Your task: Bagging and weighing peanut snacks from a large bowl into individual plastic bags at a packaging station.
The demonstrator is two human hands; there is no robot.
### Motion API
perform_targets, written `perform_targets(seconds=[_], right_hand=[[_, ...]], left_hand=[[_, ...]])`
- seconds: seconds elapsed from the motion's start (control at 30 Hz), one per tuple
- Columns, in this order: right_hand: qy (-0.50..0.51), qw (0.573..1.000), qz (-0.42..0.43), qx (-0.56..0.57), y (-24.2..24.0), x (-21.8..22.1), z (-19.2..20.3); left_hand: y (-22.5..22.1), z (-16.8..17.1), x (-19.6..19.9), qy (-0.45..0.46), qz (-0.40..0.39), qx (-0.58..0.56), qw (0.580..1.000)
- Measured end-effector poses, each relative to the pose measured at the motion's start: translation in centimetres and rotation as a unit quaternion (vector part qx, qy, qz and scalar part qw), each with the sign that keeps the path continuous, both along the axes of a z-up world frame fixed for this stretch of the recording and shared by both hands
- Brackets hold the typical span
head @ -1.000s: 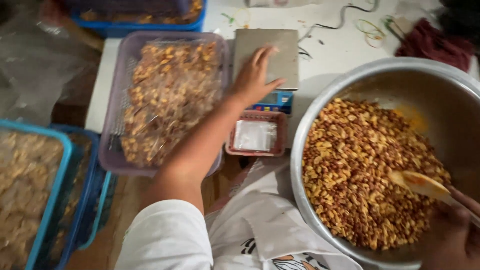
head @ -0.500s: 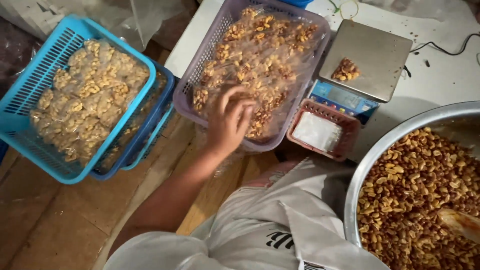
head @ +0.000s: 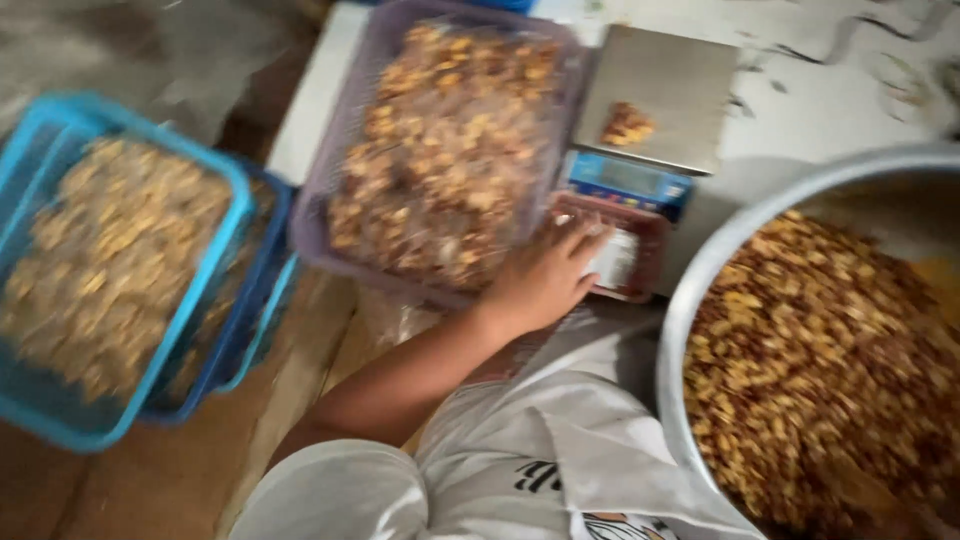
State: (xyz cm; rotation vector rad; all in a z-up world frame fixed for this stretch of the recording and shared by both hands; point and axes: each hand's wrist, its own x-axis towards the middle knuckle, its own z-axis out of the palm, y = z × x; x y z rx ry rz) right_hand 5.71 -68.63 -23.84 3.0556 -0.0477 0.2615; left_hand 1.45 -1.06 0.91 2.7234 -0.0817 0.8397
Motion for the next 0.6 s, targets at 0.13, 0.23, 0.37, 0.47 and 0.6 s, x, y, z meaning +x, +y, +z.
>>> perform_targets(seconds=[0.13,0.23,0.37,0.47,0.6], right_hand=[[-0.051,0.989,-0.025,0.137,13.3,-4.7,4.6],[-0.051,0.911,-0.138,0.386,21.5,-3.3,15.2],[-0.037,0.742,-0.227,0.629,23.5,-1.8,18.8],[-0.047,0.683,-0.253,0.684,26.4,-0.5,24.5],[-0.037,0.706,-0.210,0.675,27.2,0.0,28.1]], left_hand=[[-1.3,-10.7,5.5,0.198,-0.012,0.078,0.977],[-0.3,-13.7,7.6,0.222,-0.004,0.109,0.969],[0.5,-11.9,7.7,0.321,-0.045,0.018,0.946],[-0.3,-9.2,7.8,0.258,-0.016,-0.121,0.958],[-0.8,-6.4,8.7,0.038,-0.075,-0.262,0.961]])
